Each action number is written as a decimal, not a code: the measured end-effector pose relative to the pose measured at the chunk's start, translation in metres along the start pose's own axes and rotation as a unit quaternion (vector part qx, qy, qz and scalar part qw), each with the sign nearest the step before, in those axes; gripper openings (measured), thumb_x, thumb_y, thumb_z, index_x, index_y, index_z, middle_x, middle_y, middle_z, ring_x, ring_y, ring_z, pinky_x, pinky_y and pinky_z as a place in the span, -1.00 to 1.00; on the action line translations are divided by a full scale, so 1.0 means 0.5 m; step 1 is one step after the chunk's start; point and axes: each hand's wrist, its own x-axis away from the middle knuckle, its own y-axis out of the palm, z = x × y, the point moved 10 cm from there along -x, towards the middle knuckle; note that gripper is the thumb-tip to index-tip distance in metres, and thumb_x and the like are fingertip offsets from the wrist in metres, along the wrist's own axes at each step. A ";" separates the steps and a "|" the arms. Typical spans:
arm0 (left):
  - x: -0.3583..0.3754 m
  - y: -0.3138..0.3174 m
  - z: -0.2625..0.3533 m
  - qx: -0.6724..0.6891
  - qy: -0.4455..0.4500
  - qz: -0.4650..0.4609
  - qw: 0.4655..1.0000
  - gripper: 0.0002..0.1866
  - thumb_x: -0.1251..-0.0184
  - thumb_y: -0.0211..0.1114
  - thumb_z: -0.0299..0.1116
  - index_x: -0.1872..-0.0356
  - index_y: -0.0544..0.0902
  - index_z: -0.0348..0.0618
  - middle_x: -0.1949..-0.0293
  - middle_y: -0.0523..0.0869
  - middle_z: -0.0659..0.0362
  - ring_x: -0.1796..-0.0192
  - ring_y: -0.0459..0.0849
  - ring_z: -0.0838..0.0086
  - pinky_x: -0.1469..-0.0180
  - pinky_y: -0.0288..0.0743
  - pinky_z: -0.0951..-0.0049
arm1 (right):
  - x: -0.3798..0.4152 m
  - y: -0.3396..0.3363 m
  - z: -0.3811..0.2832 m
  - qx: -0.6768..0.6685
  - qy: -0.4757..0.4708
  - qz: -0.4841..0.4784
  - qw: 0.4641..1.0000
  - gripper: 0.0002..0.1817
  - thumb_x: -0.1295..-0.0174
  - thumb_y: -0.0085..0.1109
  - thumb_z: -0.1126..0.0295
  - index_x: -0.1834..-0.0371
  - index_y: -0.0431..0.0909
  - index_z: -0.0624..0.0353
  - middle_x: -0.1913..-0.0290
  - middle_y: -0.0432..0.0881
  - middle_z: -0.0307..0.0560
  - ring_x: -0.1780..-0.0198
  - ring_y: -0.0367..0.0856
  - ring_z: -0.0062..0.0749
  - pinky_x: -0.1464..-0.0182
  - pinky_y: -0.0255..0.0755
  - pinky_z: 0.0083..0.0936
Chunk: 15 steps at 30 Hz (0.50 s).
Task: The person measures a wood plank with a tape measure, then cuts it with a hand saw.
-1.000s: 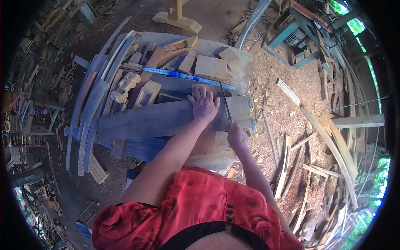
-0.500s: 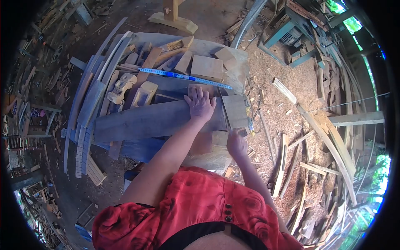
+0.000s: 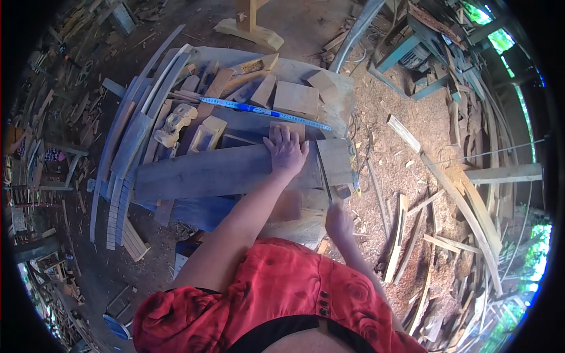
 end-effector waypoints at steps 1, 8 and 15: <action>-0.002 0.001 0.000 -0.002 0.000 0.005 1.000 -0.52 -0.26 0.05 0.02 0.05 0.48 -0.21 -0.20 0.29 -0.02 -0.36 0.10 0.06 -0.20 0.01 -0.37 | 0.020 0.009 0.018 0.020 0.003 -0.011 1.000 -0.76 -0.29 -0.13 0.22 0.23 0.38 0.17 0.49 0.61 0.20 0.41 0.62 0.12 0.37 0.45 -0.01; 0.008 -0.018 0.006 -0.007 0.010 0.045 0.999 -0.52 -0.24 0.06 0.01 0.07 0.50 -0.21 -0.18 0.33 -0.04 -0.34 0.14 0.02 -0.17 0.05 -0.38 | -0.121 0.014 -0.050 -0.031 -0.102 0.070 0.992 -0.83 -0.17 -0.06 0.36 0.24 0.39 0.20 0.47 0.59 0.24 0.36 0.60 0.15 0.30 0.45 -0.04; 0.007 -0.011 0.006 0.021 -0.001 -0.012 1.000 -0.51 -0.29 0.00 0.01 0.03 0.48 -0.23 -0.23 0.28 -0.10 -0.38 0.07 -0.02 -0.21 -0.06 -0.40 | 0.024 0.001 0.019 -0.005 -0.041 0.035 0.999 -0.82 -0.17 -0.02 0.32 0.27 0.41 0.19 0.46 0.60 0.21 0.34 0.62 0.10 0.33 0.45 -0.04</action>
